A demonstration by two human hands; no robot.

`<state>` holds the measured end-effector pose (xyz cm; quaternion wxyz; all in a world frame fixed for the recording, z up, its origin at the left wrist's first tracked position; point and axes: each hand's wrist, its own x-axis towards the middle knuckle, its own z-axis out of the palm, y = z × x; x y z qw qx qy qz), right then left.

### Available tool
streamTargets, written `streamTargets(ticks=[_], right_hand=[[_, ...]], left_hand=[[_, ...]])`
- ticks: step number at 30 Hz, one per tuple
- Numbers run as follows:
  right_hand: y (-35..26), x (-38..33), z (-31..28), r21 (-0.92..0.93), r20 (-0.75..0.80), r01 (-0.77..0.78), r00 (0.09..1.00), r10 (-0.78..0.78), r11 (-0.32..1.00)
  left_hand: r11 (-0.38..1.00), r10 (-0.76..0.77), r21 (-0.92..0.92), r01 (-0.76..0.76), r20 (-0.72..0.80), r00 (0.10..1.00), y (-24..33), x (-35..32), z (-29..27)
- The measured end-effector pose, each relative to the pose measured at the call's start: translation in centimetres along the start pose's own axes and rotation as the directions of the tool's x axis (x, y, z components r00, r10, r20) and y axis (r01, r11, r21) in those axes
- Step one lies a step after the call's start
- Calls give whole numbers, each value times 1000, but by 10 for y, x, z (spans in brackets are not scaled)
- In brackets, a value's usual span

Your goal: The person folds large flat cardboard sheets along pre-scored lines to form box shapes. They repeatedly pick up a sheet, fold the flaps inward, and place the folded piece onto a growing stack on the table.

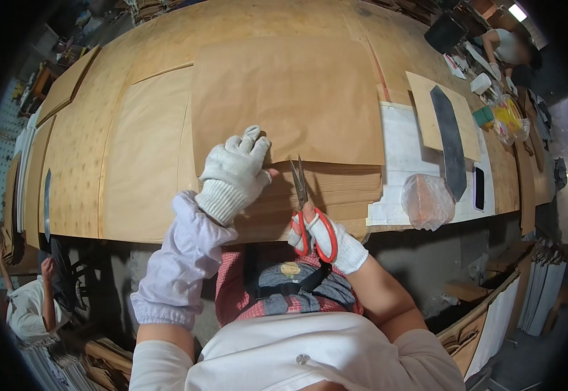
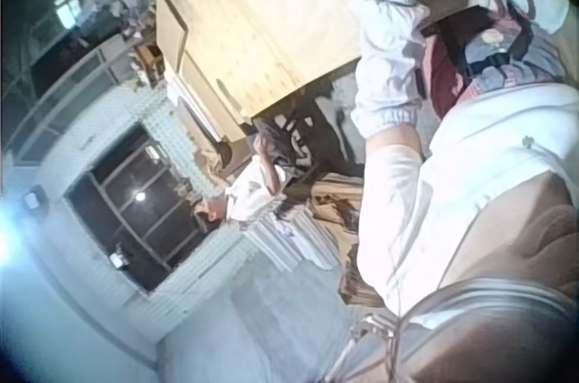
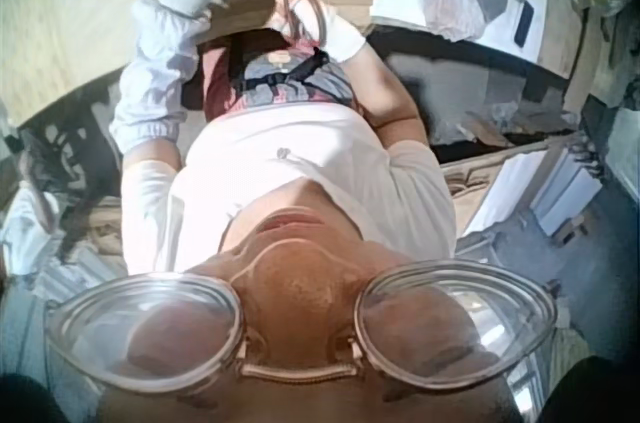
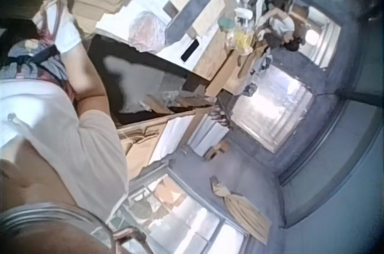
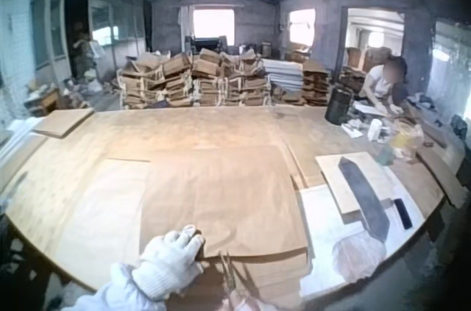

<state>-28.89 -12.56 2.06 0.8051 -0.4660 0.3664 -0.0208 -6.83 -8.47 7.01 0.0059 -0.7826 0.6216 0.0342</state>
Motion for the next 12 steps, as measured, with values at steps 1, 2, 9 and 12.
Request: streamTargets(ticks=[1, 2, 9, 12], right_hand=[[-2, -2, 2, -86, -60, 4, 998, -10, 996], [0, -3, -1, -66, -20, 18, 1000, -19, 998], [10, -2, -24, -108, 178, 151, 975, -130, 983], [25, 21, -38, 250, 278, -37, 960, -35, 968]], left_hand=[[1000, -20, 14, 20, -7, 1000, -1, 2, 6], [999, -18, 44, 19, -29, 999, 0, 2, 11], [999, -26, 37, 27, -20, 999, 3, 0, 11], [999, -44, 22, 44, 24, 999, 6, 0, 5]])
